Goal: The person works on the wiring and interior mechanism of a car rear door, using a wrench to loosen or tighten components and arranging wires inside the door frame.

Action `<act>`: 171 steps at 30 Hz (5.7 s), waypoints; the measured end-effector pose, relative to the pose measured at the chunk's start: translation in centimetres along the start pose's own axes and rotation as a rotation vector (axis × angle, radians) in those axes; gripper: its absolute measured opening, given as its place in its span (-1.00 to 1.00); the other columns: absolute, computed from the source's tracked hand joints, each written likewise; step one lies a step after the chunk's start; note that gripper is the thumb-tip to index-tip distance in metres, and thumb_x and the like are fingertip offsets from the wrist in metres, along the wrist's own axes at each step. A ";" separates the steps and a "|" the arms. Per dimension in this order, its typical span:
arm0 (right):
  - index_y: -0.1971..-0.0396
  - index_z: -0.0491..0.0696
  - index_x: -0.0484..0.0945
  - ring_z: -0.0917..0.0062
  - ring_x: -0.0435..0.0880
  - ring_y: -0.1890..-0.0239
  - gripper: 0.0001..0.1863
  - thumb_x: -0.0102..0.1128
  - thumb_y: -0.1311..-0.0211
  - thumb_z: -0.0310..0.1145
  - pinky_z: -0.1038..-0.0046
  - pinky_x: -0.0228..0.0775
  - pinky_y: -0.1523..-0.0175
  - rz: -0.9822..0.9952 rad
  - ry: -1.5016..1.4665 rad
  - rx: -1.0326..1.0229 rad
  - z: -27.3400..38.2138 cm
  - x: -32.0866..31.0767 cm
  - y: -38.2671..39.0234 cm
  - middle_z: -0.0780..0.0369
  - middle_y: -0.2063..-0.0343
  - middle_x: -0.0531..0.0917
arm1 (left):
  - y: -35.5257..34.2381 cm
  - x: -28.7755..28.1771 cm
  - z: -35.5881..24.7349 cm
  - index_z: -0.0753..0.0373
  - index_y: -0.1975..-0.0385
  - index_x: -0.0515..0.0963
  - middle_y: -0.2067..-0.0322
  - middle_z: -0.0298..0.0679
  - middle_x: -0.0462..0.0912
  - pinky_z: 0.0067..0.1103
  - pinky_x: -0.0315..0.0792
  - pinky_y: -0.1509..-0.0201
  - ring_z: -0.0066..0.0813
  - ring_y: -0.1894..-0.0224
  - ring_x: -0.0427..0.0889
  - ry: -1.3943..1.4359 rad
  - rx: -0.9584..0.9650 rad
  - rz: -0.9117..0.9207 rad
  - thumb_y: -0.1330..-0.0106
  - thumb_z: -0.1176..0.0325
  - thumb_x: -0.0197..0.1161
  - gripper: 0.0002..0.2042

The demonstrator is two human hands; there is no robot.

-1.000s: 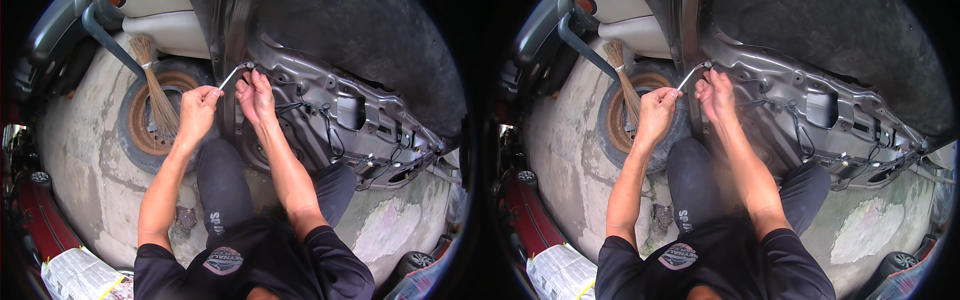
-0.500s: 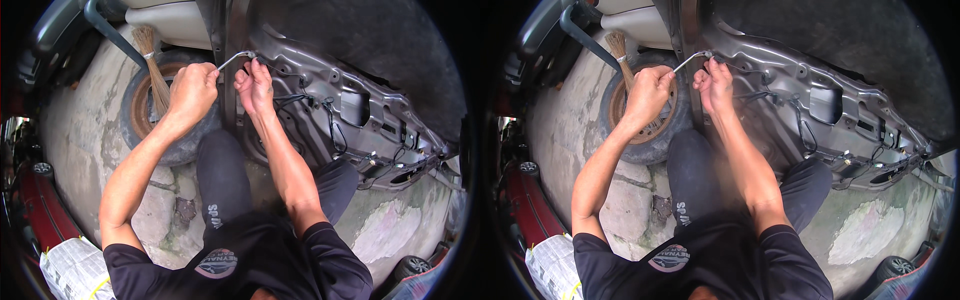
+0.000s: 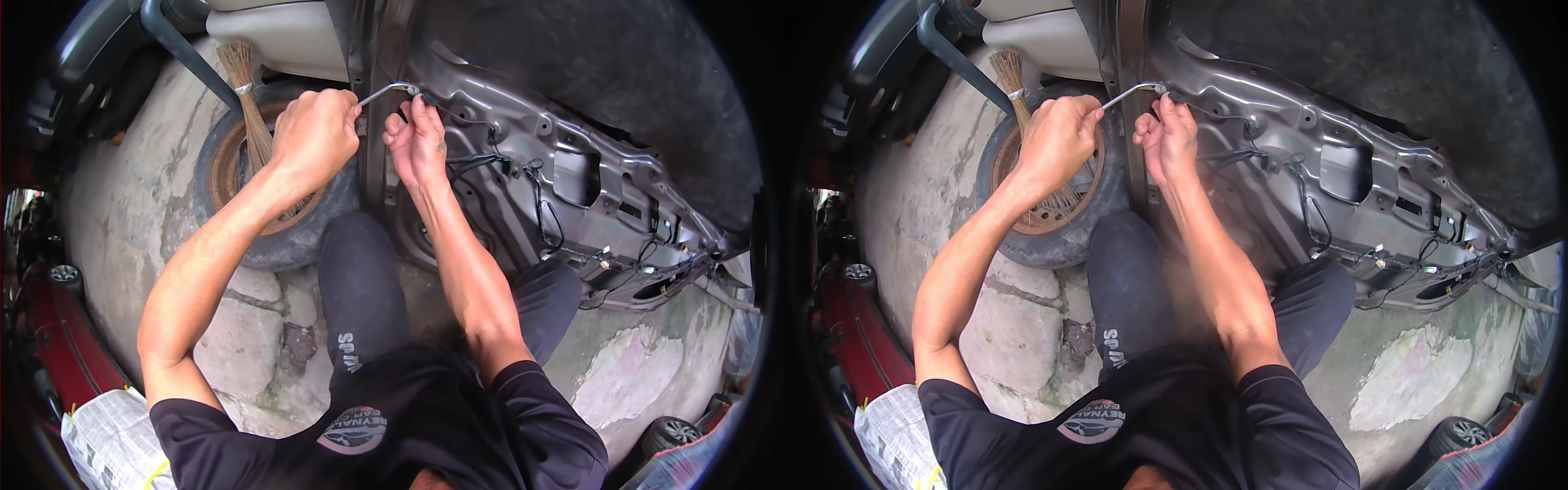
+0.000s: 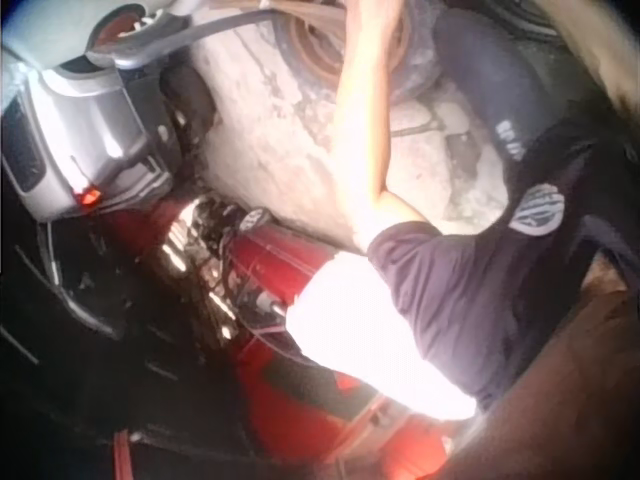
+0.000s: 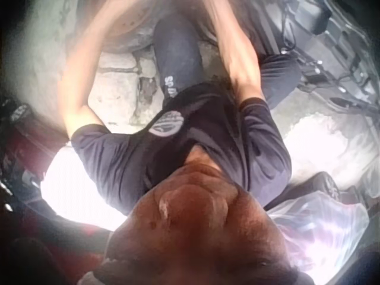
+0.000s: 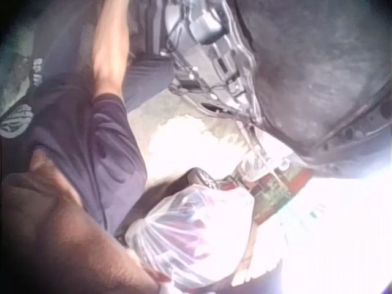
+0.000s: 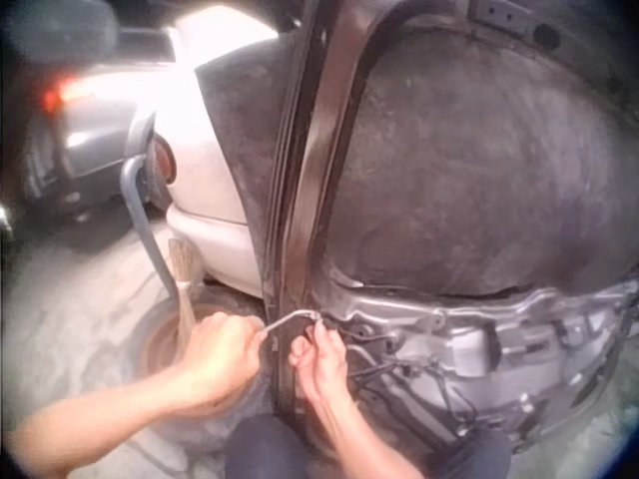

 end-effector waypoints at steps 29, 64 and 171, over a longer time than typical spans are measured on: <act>0.13 -0.10 0.54 0.33 0.73 0.32 -0.78 0.21 -0.51 -0.24 0.32 0.69 0.33 0.062 -0.050 0.083 0.5 0.0 -0.1 0.25 0.19 0.63 | 0.6 0.5 1.6 0.36 0.30 0.65 0.46 0.11 0.64 -0.16 0.48 0.24 0.16 0.31 0.68 0.106 -0.043 -0.002 -0.41 0.42 0.21 -0.85; 0.14 -0.11 0.57 0.31 0.74 0.29 -0.79 0.19 -0.52 -0.25 0.29 0.71 0.26 0.073 -0.098 0.087 0.6 0.0 0.1 0.24 0.21 0.68 | 1.5 1.8 2.3 0.34 0.14 0.64 0.54 -0.04 0.61 -0.37 0.46 0.46 -0.16 0.52 0.69 0.106 0.337 -0.275 -0.38 0.51 0.28 -0.88; 0.46 -0.20 0.61 0.12 0.74 0.51 -0.92 0.25 0.02 -0.55 0.17 0.58 0.41 0.116 2.110 -0.553 13.6 7.6 4.8 -0.01 0.63 0.66 | -2.1 7.6 -1.8 0.47 0.27 0.65 0.36 -0.27 0.65 -0.67 0.53 0.33 -0.60 0.41 0.67 0.592 -0.024 -0.563 -0.38 0.61 0.29 -0.95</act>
Point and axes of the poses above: each hand's wrist, its own y-axis away from the middle knuckle, its own x-axis out of the palm, z = x × y, the point moved 9 cm from there along -y, towards the middle knuckle
